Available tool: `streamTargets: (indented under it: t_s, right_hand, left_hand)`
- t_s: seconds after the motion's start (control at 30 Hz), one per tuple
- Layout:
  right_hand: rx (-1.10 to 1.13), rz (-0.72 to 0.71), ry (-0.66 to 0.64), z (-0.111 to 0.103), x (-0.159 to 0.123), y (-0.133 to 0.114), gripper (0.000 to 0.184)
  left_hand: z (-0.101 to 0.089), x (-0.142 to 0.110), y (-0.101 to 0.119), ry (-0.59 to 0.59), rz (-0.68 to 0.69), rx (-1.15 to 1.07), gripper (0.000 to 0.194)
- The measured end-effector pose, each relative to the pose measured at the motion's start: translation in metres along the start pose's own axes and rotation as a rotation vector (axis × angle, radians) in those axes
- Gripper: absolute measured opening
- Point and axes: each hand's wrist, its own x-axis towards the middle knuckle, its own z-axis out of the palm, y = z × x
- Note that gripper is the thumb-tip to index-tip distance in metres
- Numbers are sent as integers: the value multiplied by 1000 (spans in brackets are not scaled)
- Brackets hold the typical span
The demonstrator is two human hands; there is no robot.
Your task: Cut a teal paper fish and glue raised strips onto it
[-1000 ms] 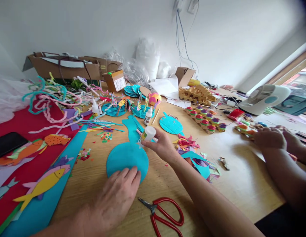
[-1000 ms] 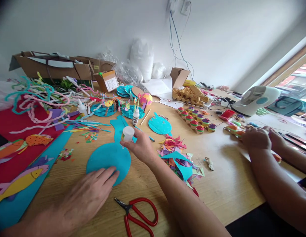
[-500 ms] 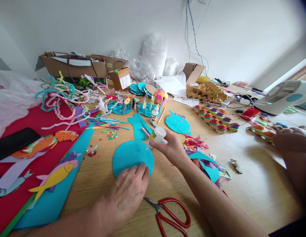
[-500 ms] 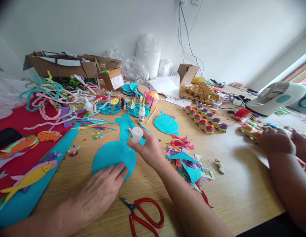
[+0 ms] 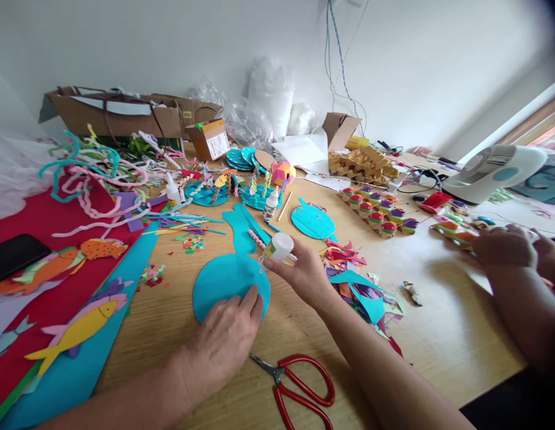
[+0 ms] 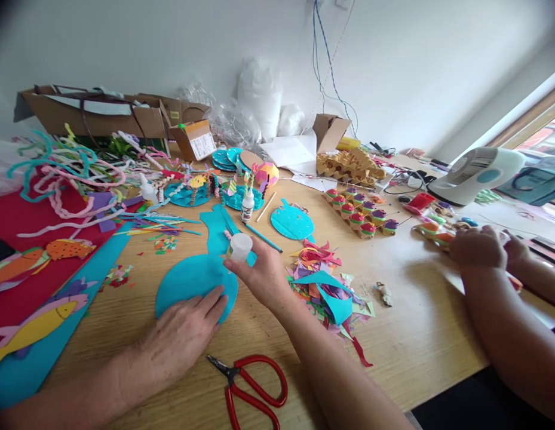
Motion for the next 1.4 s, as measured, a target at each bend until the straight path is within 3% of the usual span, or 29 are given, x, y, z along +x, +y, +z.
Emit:
streamTargets:
  t_s: [0.6,1.0,1.23,1.4]
  right_hand:
    - [-118,39,17,-2,2,-3,28]
    - [-40,-24,-37,0,4,-3,35]
    - [-51,-4,-25,1,4,-1,19]
    - [-24,18,-26,2,4,0,18]
  left_hand:
    - [13,3,-3,110,-7,-4,37]
    - [10,4,-3,49,-28,-5,38]
    - [5,6,-1,-18,-29,10,38]
    - [-1,5,-1,-64,-26,1,41]
